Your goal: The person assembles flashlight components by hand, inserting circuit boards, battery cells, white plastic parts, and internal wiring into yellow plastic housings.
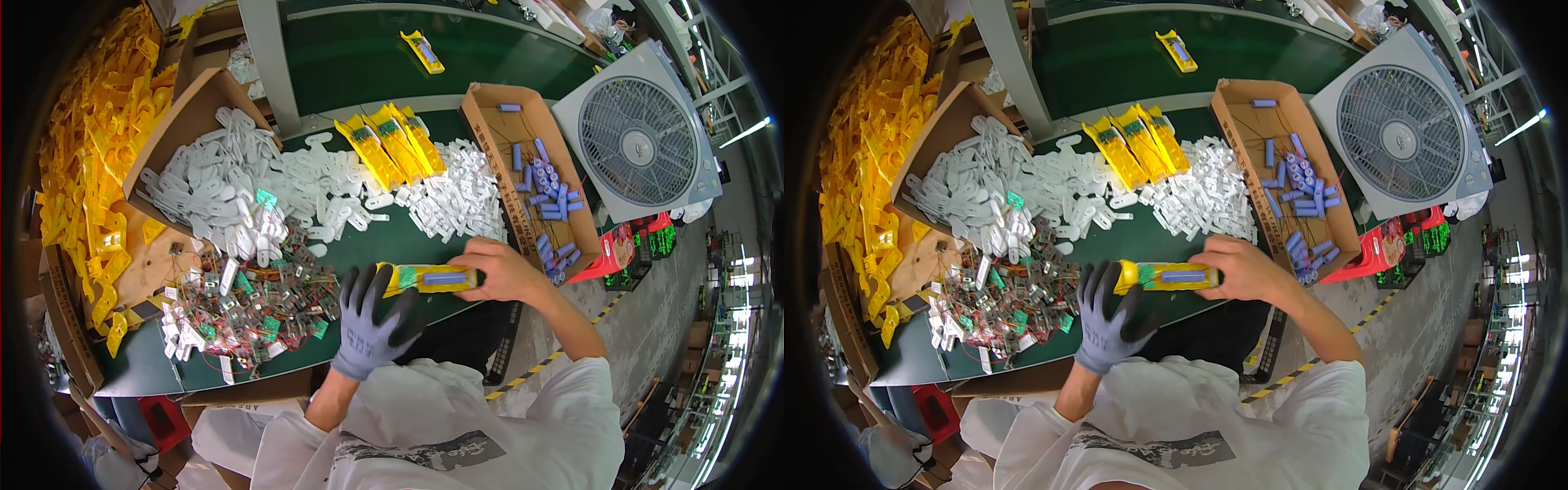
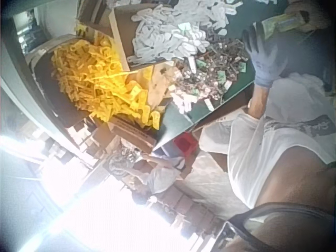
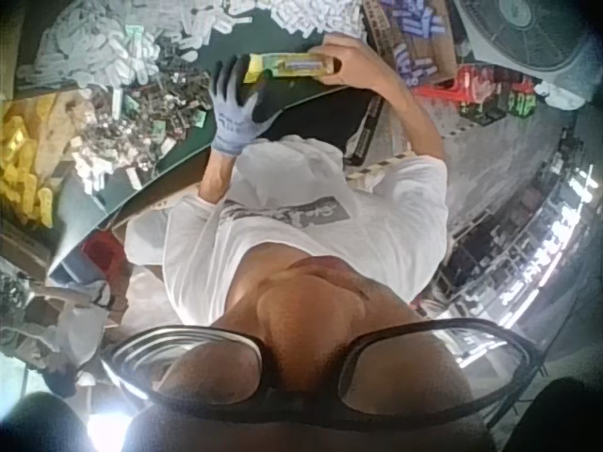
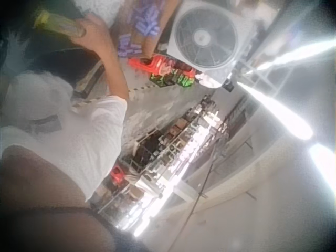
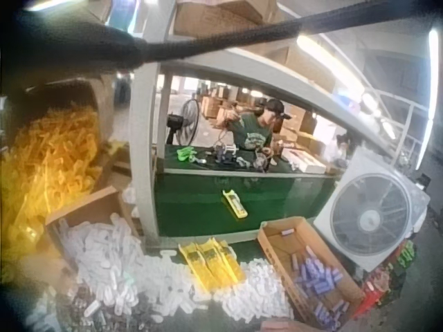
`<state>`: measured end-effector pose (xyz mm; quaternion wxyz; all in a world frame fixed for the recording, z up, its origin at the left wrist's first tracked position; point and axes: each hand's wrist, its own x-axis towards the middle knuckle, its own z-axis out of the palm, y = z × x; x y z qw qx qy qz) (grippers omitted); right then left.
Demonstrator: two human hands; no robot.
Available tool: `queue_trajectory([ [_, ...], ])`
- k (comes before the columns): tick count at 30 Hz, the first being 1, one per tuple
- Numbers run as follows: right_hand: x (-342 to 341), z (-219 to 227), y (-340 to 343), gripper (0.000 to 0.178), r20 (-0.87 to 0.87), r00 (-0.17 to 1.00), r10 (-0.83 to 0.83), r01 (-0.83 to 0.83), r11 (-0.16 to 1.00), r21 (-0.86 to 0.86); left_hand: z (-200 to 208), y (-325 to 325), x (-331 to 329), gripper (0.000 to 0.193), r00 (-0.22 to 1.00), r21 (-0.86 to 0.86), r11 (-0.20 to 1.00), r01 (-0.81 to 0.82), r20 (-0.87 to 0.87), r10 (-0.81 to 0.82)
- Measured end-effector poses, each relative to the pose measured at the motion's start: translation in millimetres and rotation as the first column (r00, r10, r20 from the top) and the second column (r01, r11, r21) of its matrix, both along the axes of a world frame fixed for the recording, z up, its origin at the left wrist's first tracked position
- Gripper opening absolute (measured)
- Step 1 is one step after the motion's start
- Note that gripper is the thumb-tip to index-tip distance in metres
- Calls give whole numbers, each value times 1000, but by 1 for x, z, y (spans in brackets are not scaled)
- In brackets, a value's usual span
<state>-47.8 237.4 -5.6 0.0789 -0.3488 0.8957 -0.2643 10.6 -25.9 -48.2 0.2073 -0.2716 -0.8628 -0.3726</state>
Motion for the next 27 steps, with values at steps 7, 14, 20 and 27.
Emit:
queue_trajectory([
  [7,-184,59,-39,44,-283,848,-448,454,890,-50,-36,8,30,59,956,19,1000,19,292,-24],
  [14,-429,-2,-114,55,-386,593,-706,763,647,-11,-48,31,29,50,960,-227,964,141,268,-77],
  [20,-462,-29,-144,79,-228,621,-750,784,595,178,-84,23,36,48,991,-266,962,58,129,-24],
  [27,-434,1,-35,75,-278,586,-762,803,497,329,-58,24,29,48,961,-268,957,112,273,-36],
])
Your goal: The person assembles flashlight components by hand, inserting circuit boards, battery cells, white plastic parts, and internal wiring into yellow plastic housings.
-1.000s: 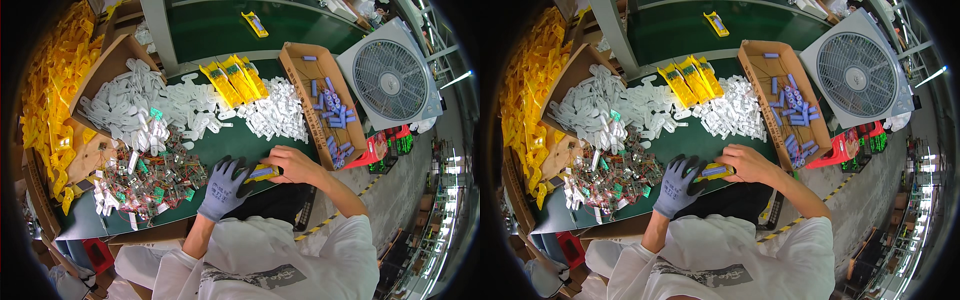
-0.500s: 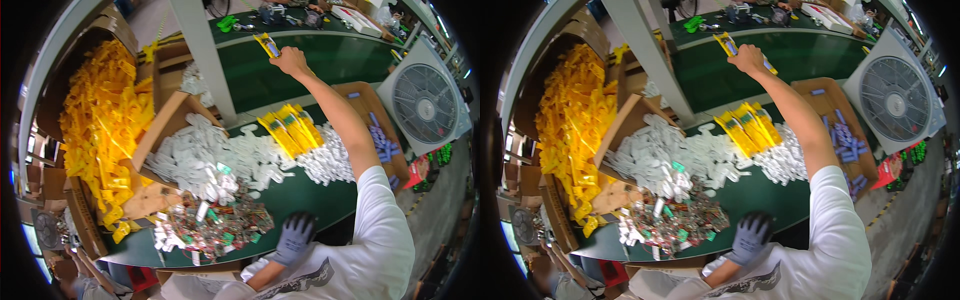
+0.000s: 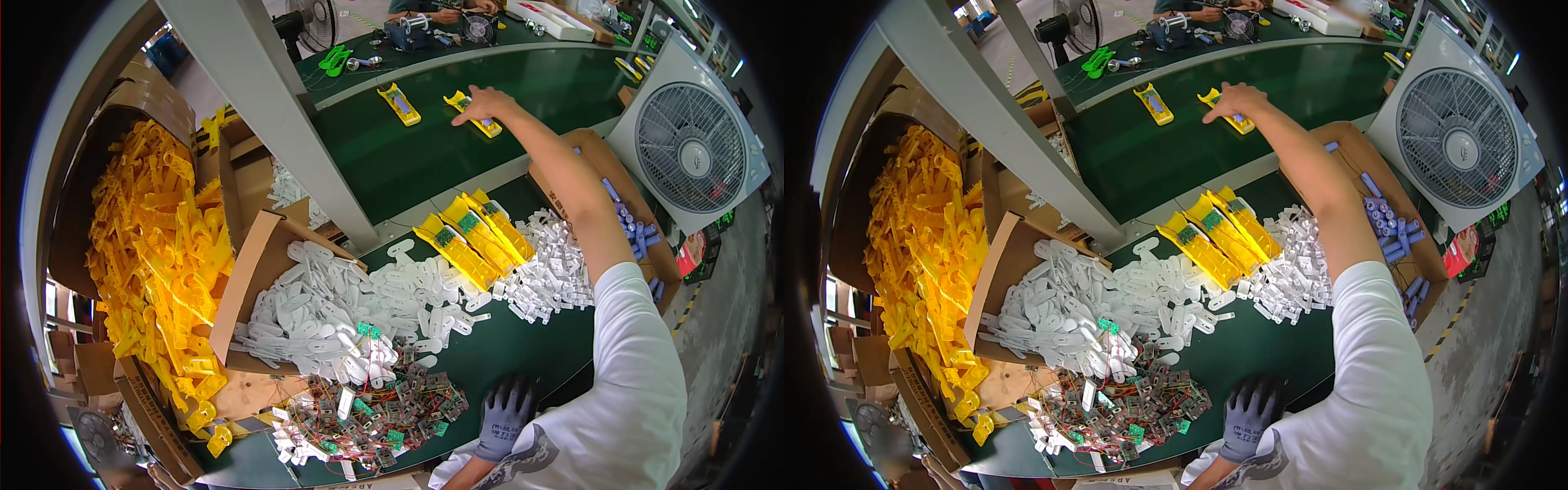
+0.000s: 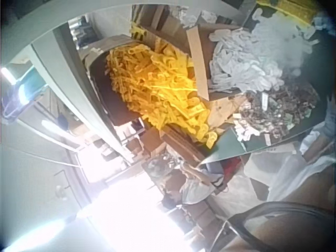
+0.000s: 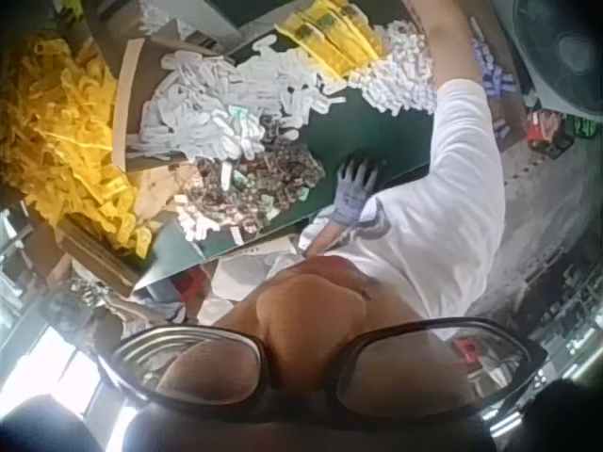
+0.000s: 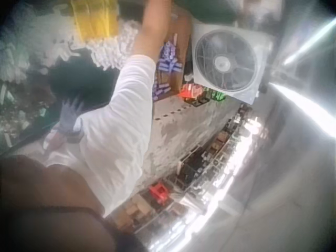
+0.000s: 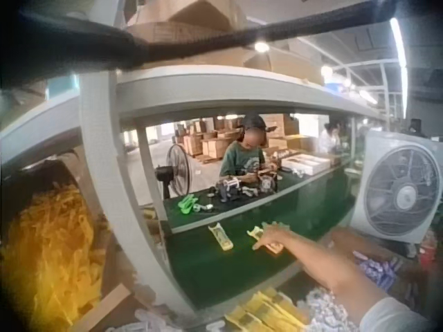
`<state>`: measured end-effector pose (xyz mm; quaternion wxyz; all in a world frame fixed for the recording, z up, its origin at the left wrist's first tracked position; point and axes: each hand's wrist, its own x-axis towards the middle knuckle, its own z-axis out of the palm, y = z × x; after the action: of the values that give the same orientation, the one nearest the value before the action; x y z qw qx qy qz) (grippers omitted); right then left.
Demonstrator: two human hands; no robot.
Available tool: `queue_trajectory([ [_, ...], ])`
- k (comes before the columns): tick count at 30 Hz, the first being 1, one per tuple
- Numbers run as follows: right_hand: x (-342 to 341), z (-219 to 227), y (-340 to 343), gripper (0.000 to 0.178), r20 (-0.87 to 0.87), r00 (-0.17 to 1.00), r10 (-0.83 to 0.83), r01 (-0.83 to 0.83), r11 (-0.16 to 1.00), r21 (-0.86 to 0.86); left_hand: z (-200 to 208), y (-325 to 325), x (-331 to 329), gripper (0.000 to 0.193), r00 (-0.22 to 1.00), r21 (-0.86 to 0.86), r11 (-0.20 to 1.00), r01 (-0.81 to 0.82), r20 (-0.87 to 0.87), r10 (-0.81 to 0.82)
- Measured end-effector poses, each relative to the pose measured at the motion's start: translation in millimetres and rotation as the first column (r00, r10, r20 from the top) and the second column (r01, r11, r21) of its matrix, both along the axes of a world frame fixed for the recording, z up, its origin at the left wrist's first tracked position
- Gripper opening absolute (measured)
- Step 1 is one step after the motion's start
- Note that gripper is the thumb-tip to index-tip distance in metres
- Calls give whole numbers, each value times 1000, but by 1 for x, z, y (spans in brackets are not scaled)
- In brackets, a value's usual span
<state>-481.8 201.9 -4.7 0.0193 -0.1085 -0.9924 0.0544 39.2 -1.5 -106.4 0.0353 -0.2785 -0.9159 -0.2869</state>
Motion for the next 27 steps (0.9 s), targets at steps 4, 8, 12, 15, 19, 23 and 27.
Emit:
queue_trajectory([
  [4,-23,-28,44,62,170,985,-22,15,999,39,-2,-1,-1,50,999,-42,998,47,28,-46],
  [8,-66,-42,39,60,63,997,38,-38,999,-1,3,-1,4,46,998,0,1000,-9,55,9],
  [12,-126,-54,45,63,-126,991,-53,58,998,37,15,4,-1,39,998,47,997,-53,31,51],
  [15,-144,-57,61,75,-123,985,-119,126,991,47,8,18,6,38,997,101,992,-82,-8,83],
  [19,-104,-42,14,84,-218,976,-26,88,956,280,14,9,7,46,991,10,996,-86,102,85],
  [23,-25,9,10,66,-306,871,384,-224,865,449,19,-5,-4,23,992,407,907,-107,107,69],
  [27,122,63,-45,44,11,835,550,-547,828,119,122,-89,8,9,1000,707,707,9,-16,3],
])
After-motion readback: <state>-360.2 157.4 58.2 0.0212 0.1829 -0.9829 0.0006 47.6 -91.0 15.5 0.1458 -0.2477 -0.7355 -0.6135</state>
